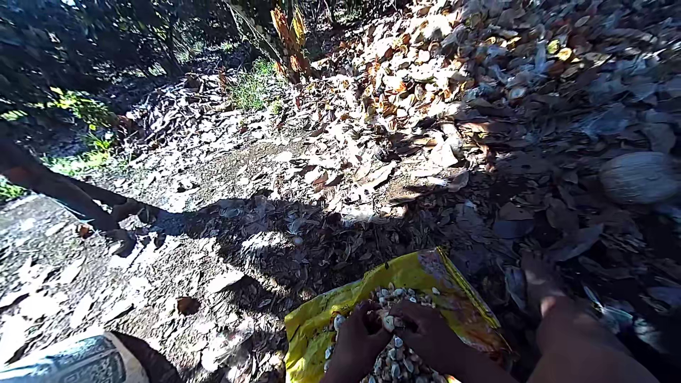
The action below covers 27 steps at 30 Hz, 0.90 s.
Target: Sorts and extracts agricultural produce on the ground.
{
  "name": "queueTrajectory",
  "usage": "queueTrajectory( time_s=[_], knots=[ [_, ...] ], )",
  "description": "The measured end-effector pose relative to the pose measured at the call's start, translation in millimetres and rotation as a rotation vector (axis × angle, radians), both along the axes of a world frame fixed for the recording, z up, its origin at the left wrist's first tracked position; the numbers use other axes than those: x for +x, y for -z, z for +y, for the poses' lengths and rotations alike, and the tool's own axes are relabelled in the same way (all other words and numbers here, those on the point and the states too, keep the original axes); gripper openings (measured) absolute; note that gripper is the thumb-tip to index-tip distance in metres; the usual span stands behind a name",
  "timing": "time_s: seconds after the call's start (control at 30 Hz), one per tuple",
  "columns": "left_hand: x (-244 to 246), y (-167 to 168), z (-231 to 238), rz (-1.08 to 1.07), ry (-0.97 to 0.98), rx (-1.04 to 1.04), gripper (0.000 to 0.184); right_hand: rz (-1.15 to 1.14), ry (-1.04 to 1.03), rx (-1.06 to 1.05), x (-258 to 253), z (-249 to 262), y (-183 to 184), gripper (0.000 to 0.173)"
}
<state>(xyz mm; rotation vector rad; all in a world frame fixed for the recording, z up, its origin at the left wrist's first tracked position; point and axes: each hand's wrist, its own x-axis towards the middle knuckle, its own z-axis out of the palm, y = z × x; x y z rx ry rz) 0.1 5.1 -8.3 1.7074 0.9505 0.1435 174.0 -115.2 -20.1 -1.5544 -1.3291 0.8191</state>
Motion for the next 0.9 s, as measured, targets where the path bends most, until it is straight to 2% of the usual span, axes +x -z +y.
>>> queueTrajectory(
  time_s=[0.07, 0.17, 0.3, 0.67, 0.77, 0.9],
  knots=[
    [0, 1, 0, 0.003, 0.011, 0.021, 0.048, -0.01, -0.003, 0.024, 0, -1, 1, 0.024],
    [0, 0, 0, 0.029, 0.019, 0.039, 0.046, 0.054, -0.038, -0.065, 1, -2, -8, 0.037],
    [-1, 1, 1, 0.052, 0.021, 0.068, 0.045, 0.032, -0.038, -0.057, 0, 0, -3, 0.024],
    [0, 3, 1, 0.069, 0.026, 0.103, 0.047, -0.024, 0.023, -0.181, -1, 2, -17, 0.026],
    [0, 8, 3, -0.04, -0.012, 0.037, 0.047, 0.018, 0.079, -0.141, -1, 2, -14, 0.025],
    [0, 4, 6, -0.26, -0.087, -0.175, 0.044, 0.142, 0.18, -0.068, -1, 2, -13, 0.021]
  ],
)
